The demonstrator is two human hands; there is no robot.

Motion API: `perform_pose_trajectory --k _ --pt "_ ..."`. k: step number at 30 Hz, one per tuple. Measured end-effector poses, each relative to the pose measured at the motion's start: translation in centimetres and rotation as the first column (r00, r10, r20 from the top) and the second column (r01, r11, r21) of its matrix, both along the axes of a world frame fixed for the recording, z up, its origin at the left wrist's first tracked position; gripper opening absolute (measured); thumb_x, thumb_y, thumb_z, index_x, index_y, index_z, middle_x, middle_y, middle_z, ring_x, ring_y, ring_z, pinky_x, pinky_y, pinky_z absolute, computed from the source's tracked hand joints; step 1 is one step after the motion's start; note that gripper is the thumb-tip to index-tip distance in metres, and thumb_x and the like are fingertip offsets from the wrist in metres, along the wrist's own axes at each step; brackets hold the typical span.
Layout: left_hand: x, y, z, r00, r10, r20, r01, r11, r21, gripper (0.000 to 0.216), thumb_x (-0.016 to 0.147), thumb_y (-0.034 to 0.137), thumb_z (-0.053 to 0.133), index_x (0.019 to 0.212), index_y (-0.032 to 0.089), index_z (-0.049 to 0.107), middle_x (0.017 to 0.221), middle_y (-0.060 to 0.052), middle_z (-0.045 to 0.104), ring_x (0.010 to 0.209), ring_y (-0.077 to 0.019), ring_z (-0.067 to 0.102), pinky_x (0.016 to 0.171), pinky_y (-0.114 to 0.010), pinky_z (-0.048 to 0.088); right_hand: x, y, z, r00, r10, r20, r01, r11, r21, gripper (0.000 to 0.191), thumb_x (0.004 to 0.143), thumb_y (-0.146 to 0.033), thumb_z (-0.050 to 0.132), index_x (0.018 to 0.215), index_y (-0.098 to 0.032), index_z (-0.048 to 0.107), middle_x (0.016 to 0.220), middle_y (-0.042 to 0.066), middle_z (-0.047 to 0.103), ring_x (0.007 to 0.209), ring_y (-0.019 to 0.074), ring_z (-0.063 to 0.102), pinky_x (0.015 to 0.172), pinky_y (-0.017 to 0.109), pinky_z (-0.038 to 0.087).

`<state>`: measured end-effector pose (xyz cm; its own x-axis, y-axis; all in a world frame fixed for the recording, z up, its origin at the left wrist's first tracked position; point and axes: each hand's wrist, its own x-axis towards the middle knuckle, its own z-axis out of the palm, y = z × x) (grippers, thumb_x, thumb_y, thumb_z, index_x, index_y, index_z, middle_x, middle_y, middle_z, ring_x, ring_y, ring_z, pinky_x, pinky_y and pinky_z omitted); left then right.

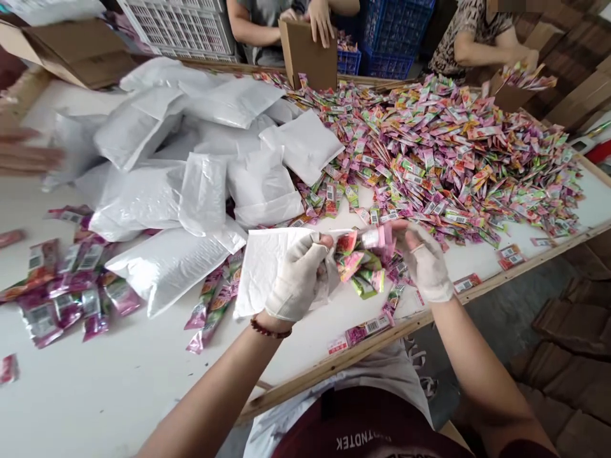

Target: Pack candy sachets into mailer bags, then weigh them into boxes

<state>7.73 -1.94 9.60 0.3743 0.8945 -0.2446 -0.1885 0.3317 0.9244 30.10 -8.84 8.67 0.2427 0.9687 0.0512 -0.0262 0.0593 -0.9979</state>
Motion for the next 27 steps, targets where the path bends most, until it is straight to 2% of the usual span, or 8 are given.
perform_pose_trajectory --k 2,5,8,11,16,19,23,27 --pt "0.1 0.5 2.0 0.995 0.015 0.094 -0.011 0.999 -0.046 0.025 0.074 0.037 0.069 0.086 0.019 0.055 0.053 0.009 0.04 0.044 -0.0061 0.032 0.043 -0.018 0.025 0.7 -0.3 0.8 0.993 -0.087 -0.074 0.082 0.995 -0.064 0.041 0.079 -0.053 0.077 0.107 -0.024 0.071 0.1 0.004 0.074 0.085 0.0178 0.07 0.075 0.031 0.057" --pt "1.0 0.4 4.0 0.988 -0.004 0.157 0.003 1.0 0.004 0.023 0.075 0.034 0.069 0.081 0.018 0.054 0.054 0.008 0.041 0.045 -0.0055 0.034 0.043 -0.017 0.026 0.4 0.2 1.4 0.987 0.029 -0.161 -0.065 0.973 -0.223 0.038 0.071 -0.05 0.082 0.093 -0.02 0.072 0.075 0.001 0.071 0.057 0.0136 0.063 0.056 0.026 0.052" --pt "1.8 0.2 5.0 0.989 -0.061 0.138 0.051 0.996 0.078 0.024 0.079 0.035 0.066 0.074 0.019 0.05 0.053 0.007 0.042 0.044 -0.0051 0.034 0.043 -0.018 0.027 -0.3 1.2 2.8 0.98 0.108 -0.166 -0.144 0.964 -0.225 0.033 0.071 -0.048 0.081 0.077 -0.019 0.069 0.062 -0.001 0.066 0.052 0.0127 0.06 0.055 0.026 0.052" --pt "1.5 1.0 5.5 0.996 -0.07 0.053 0.058 0.975 0.213 0.026 0.079 0.036 0.066 0.069 0.019 0.05 0.051 0.006 0.044 0.043 -0.0059 0.036 0.042 -0.019 0.03 0.0 1.8 5.3 0.984 0.163 -0.067 -0.174 0.965 -0.197 0.035 0.07 -0.05 0.083 0.072 -0.018 0.066 0.057 -0.002 0.063 0.047 0.0097 0.055 0.047 0.022 0.046" --pt "0.0 2.6 6.6 0.98 -0.023 -0.2 0.105 0.905 0.413 0.027 0.08 0.032 0.061 0.06 0.019 0.049 0.048 0.003 0.047 0.04 -0.0064 0.038 0.04 -0.019 0.025 1.7 1.9 9.3 0.96 0.203 0.191 -0.162 0.964 -0.21 0.039 0.075 -0.045 0.082 0.06 -0.017 0.058 0.042 -0.007 0.047 0.034 0.0038 0.039 0.033 0.016 0.025" --pt "-0.3 2.8 8.0 0.944 0.0 -0.33 0.161 0.874 0.458 0.024 0.08 0.026 0.057 0.058 0.018 0.05 0.046 0.002 0.046 0.04 -0.0068 0.038 0.04 -0.019 0.024 2.1 2.0 10.7 0.959 0.217 0.183 -0.178 0.962 -0.207 0.041 0.076 -0.045 0.083 0.058 -0.018 0.057 0.039 -0.008 0.042 0.033 0.0051 0.042 0.034 0.016 0.028" --pt "0.0 2.8 9.8 0.914 0.01 -0.405 0.207 0.848 0.488 0.023 0.078 0.024 0.057 0.057 0.017 0.052 0.045 0.002 0.045 0.041 -0.0072 0.038 0.041 -0.019 0.024 2.4 2.1 11.9 0.968 0.189 0.162 -0.153 0.966 -0.208 0.04 0.072 -0.041 0.086 0.056 -0.016 0.059 0.039 -0.007 0.044 0.03 0.0047 0.042 0.032 0.015 0.028" --pt "1.1 3.4 10.6 0.866 0.027 -0.499 0.252 0.839 0.483 0.025 0.078 0.021 0.058 0.055 0.018 0.05 0.043 0.003 0.042 0.041 -0.0082 0.036 0.041 -0.021 0.023 2.9 1.4 12.4 0.965 0.15 0.214 -0.105 0.972 -0.209 0.037 0.075 -0.038 0.082 0.056 -0.017 0.059 0.037 -0.008 0.04 0.03 0.0047 0.04 0.032 0.015 0.029"
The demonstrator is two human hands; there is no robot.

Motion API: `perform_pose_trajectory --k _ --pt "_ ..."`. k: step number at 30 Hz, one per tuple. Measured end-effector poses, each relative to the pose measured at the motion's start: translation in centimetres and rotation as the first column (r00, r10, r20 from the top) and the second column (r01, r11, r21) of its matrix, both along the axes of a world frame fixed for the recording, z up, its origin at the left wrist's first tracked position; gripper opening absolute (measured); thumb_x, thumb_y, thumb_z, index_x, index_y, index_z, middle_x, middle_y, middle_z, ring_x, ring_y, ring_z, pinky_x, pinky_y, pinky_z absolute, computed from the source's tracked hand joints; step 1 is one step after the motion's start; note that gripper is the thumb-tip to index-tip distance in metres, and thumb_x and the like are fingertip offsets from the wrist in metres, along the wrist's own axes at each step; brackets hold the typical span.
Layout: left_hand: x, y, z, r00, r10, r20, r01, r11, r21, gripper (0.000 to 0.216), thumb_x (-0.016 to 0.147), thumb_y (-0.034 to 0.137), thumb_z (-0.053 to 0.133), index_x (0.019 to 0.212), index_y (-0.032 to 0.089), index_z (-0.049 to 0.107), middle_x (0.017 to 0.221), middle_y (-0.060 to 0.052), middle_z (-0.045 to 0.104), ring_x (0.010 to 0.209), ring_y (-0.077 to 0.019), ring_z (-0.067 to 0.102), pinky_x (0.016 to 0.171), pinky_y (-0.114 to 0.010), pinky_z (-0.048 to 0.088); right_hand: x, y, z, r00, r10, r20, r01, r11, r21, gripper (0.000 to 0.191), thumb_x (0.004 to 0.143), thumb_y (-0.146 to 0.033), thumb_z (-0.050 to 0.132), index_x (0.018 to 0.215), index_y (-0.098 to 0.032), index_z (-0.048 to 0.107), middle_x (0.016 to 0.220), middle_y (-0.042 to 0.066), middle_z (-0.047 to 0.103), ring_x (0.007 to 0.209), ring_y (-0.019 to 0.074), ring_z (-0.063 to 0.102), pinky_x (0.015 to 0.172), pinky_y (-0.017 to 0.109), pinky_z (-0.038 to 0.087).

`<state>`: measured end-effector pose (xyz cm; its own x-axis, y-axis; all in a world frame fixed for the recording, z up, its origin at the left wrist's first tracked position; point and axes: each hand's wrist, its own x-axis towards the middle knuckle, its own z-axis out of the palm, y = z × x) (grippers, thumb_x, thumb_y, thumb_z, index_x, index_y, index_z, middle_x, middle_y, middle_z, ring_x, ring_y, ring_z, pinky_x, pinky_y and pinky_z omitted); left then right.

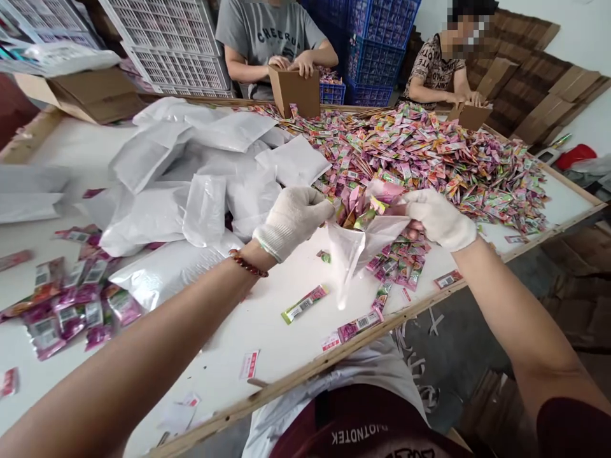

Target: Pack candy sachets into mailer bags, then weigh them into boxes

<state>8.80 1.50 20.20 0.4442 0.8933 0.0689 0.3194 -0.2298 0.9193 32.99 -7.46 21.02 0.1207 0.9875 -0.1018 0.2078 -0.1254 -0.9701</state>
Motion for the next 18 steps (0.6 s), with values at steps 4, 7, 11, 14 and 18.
perform_pose_trajectory --k 4,7,11,14,18 --pt "1.3 0.7 0.3 0.996 -0.034 -0.087 0.045 0.991 0.128 0.028 0.08 0.016 0.06 0.053 0.017 0.051 0.048 0.001 0.046 0.047 -0.0091 0.039 0.046 -0.022 0.025 0.4 -1.2 0.3 1.0 -0.03 0.008 0.03 1.0 0.006 0.043 0.076 -0.037 0.082 0.051 -0.018 0.052 0.037 -0.008 0.038 0.031 0.0051 0.041 0.033 0.016 0.029" --pt "1.8 0.7 1.1 0.984 -0.036 -0.172 0.071 0.976 0.206 0.029 0.08 0.013 0.06 0.053 0.017 0.052 0.05 0.002 0.045 0.049 -0.0092 0.038 0.05 -0.024 0.025 0.8 -2.3 1.2 0.997 -0.073 -0.025 0.074 0.997 0.024 0.045 0.073 -0.037 0.085 0.05 -0.018 0.051 0.036 -0.008 0.037 0.031 0.004 0.037 0.034 0.017 0.032" --pt "2.1 -1.2 2.1 0.989 -0.127 -0.08 0.147 0.928 0.343 0.016 0.088 0.023 0.058 0.074 0.017 0.064 0.06 0.002 0.053 0.058 -0.0123 0.044 0.059 -0.028 0.033 0.9 -5.9 1.1 0.998 -0.037 -0.052 0.04 0.998 0.056 0.042 0.079 -0.044 0.08 0.057 -0.017 0.058 0.039 -0.006 0.044 0.034 0.0071 0.044 0.038 0.021 0.039" --pt "2.1 -4.3 -0.2 0.931 -0.254 -0.262 0.354 0.801 0.483 0.018 0.092 0.026 0.053 0.08 0.019 0.064 0.071 -0.001 0.061 0.065 -0.0153 0.05 0.064 -0.031 0.038 -0.3 -10.7 -2.1 0.985 0.167 0.032 -0.16 0.975 -0.155 0.044 0.091 -0.048 0.064 0.061 -0.016 0.063 0.047 0.0 0.058 0.042 0.0106 0.054 0.044 0.023 0.042" --pt "-0.4 -9.8 -6.9 0.756 -0.41 -0.511 0.624 0.688 0.371 0.03 0.097 0.042 0.049 0.095 0.018 0.067 0.091 -0.006 0.067 0.075 -0.018 0.058 0.068 -0.031 0.042 -3.3 -18.4 -7.6 0.788 0.571 0.229 -0.375 0.741 -0.557 0.034 0.096 -0.031 0.054 0.069 -0.017 0.067 0.057 0.001 0.063 0.052 0.011 0.056 0.057 0.024 0.043"
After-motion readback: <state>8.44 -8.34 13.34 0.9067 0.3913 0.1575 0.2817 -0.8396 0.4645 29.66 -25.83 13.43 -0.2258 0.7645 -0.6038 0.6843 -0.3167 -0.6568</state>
